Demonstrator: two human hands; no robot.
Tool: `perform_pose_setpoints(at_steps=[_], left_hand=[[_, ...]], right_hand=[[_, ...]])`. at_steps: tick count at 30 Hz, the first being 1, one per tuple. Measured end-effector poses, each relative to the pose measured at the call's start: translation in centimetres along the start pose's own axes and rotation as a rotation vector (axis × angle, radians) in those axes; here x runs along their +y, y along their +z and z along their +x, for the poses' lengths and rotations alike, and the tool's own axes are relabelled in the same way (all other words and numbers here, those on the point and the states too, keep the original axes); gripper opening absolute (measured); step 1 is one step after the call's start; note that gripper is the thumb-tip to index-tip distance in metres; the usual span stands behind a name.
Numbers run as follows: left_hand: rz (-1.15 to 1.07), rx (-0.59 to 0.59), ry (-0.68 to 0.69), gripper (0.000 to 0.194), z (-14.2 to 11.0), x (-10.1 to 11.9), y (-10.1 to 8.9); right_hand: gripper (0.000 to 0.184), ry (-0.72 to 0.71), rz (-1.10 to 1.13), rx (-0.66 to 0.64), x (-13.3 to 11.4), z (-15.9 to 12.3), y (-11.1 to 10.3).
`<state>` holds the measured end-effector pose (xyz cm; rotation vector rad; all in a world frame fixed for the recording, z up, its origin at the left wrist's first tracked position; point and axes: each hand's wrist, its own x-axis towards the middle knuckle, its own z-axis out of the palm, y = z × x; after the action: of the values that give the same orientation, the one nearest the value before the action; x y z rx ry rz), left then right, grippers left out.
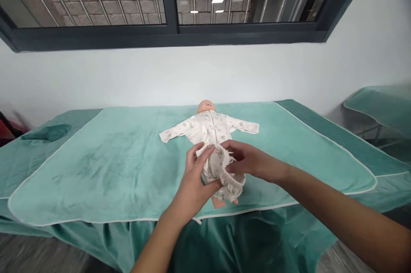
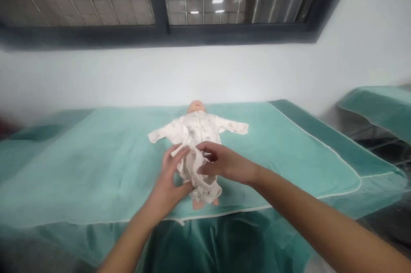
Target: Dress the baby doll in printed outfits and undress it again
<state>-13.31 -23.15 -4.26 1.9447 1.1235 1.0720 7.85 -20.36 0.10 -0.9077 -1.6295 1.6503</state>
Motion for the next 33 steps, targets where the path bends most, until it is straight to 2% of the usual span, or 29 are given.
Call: perform_pose_setpoints(at_steps=[5, 10, 12, 13, 16, 18, 20, 21, 23, 25, 26, 28, 30, 33], left_hand=[[0.242, 0.136, 0.110, 0.040, 0.9, 0.8, -2.4], [0.034, 0.167, 0.074, 0.063, 3.2, 1.6, -2.8], [0.045, 0.210, 0.092, 0.058, 4.5, 2.0, -3.0], [0.078, 0.237, 0.116, 0.047, 5.1, 2.3, -3.2], [0.077, 0.279, 0.201, 0.008, 6.4, 3.5, -4.2], [-0.107, 0.291, 0.252, 0.006, 6.8, 4.6, -5.2], [-0.335, 0.309, 0.305, 0.008, 7.0, 5.9, -6.1], [-0.426, 0.320, 0.330, 0.011, 7.0, 6.6, -6.5], [-0.548, 0.344, 0.369, 0.015, 7.4, 8.3, -7.1], [-0.642, 0.369, 0.390, 0.015, 8.0, 10.0, -7.6], [-0.687, 0.384, 0.408, 0.014, 8.3, 10.9, -7.9], [-0.762, 0.408, 0.460, 0.011, 8.9, 12.7, -8.4], [-0.827, 0.418, 0.485, 0.012, 9.2, 14.3, -9.0], [-0.898, 0.438, 0.425, 0.015, 8.9, 15.4, -9.6]], right_hand=[[0.039, -0.092, 0.015, 0.112, -2.2, 1.4, -0.5], [0.042, -0.129, 0.080, 0.016, -4.2, 1.7, -1.5], [0.040, -0.170, -0.015, 0.028, -4.9, 1.9, -1.7], [0.038, -0.185, -0.083, 0.042, -5.1, 2.1, -1.8], [0.031, -0.209, -0.273, 0.164, -5.8, 2.6, -2.4], [0.029, -0.223, -0.388, 0.312, -6.7, 2.6, -3.1], [0.031, -0.298, -0.524, 0.408, -8.0, 2.2, -3.7], [0.033, -0.367, -0.593, 0.406, -8.9, 1.9, -3.9], [0.037, -0.554, -0.712, 0.318, -11.0, 1.0, -3.8], [0.031, -0.720, -0.789, 0.194, -13.0, 0.2, -3.1], [0.023, -0.759, -0.811, 0.145, -13.9, -0.2, -2.6], [0.012, -0.743, -0.798, 0.103, -15.3, -0.7, -1.7], [0.017, -0.650, -0.705, 0.120, -16.1, -1.1, -1.0], [0.019, -0.533, -0.526, 0.142, -16.4, -1.4, -0.7]])
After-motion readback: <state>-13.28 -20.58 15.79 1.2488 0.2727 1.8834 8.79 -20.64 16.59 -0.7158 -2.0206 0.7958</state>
